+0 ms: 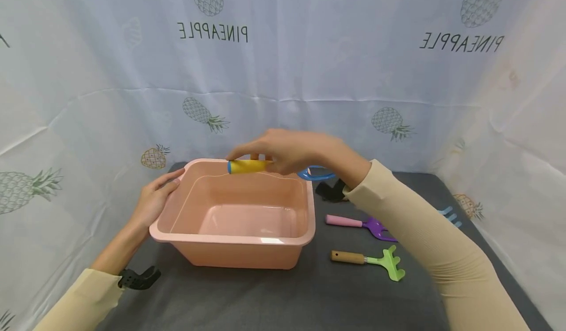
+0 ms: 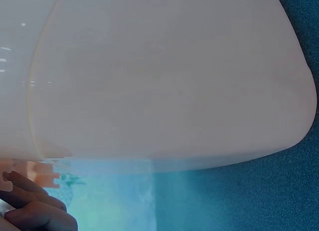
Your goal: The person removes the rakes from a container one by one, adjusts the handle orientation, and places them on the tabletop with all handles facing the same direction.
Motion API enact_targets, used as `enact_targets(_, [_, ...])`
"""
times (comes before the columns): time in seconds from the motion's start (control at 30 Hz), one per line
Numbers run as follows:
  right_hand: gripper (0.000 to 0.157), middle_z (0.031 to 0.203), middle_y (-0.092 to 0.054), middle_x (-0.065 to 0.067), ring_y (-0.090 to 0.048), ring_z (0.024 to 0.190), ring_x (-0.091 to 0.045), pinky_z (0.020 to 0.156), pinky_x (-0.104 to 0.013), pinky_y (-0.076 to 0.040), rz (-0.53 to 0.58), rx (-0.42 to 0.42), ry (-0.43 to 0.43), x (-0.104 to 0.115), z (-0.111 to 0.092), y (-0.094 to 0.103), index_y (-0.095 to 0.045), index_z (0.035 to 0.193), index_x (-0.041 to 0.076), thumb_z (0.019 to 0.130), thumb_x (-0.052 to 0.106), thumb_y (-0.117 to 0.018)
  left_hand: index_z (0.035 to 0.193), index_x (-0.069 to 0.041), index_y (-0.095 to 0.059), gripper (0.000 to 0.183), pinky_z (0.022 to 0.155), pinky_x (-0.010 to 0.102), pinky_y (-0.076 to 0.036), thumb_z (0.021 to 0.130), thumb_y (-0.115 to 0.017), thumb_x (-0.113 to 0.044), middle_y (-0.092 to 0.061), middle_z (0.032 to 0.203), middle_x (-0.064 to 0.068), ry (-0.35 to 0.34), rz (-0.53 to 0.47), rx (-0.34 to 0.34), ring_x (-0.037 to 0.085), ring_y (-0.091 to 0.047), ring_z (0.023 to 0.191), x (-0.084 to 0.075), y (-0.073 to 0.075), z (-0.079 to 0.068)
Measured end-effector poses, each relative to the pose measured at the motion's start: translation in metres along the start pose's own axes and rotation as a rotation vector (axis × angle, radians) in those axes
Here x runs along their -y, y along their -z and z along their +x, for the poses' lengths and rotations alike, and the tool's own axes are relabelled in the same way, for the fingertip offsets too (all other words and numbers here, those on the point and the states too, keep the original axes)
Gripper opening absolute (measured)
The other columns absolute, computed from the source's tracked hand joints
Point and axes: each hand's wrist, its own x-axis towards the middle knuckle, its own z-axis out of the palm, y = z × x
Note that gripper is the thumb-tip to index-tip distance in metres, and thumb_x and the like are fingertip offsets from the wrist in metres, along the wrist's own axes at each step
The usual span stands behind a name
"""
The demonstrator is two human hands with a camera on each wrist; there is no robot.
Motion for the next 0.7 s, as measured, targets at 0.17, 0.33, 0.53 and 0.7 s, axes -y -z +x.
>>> enact_targets(0.17, [0.058, 0.132, -0.068, 0.007, -0.067, 0.113, -0.013, 0.097, -0.033, -0.055, 0.003, -0.001, -0.044, -0.005, -0.023, 0.006, -0.053, 0.149, 0.035, 0.098, 0.009, -0.061, 0.161, -0.019, -0.040, 0.058, 0.080, 0.012, -0.053, 0.110, -0.043, -0.047, -0.039, 0.163, 0.020, 0.005, 0.009, 0.002, -0.015, -0.057, 0.100, -0.001, 0.000, 0.000])
enact_targets(0.33, [0.057, 0.134, -0.067, 0.005, -0.067, 0.114, -0.017, 0.097, -0.036, -0.056, -0.006, -0.011, -0.098, -0.012, -0.049, 0.009, -0.050, 0.152, 0.036, 0.101, 0.014, -0.063, 0.161, -0.018, -0.040, 0.058, 0.080, 0.011, -0.052, 0.110, -0.043, -0.046, -0.037, 0.165, 0.019, -0.004, 0.023, -0.001, -0.018, -0.055, 0.100, -0.001, 0.000, 0.000])
enact_targets(0.53, [0.061, 0.133, -0.067, 0.002, -0.070, 0.109, -0.018, 0.091, -0.036, -0.059, -0.021, -0.029, -0.171, -0.021, -0.080, 0.012, -0.048, 0.153, 0.037, 0.101, 0.011, -0.065, 0.161, -0.020, -0.039, 0.060, 0.081, 0.011, -0.052, 0.109, -0.043, -0.050, -0.037, 0.165, 0.020, 0.000, 0.028, 0.024, -0.017, -0.055, 0.101, -0.002, 0.001, 0.000])
enact_targets(0.7, [0.066, 0.134, -0.068, -0.001, -0.072, 0.107, -0.019, 0.090, -0.039, -0.060, -0.030, -0.028, -0.218, -0.030, -0.101, 0.010, -0.048, 0.152, 0.037, 0.098, 0.003, -0.065, 0.161, -0.021, -0.039, 0.061, 0.080, 0.012, -0.052, 0.109, -0.045, -0.050, -0.035, 0.165, 0.021, 0.005, 0.035, 0.024, -0.018, -0.056, 0.099, -0.002, 0.002, -0.001])
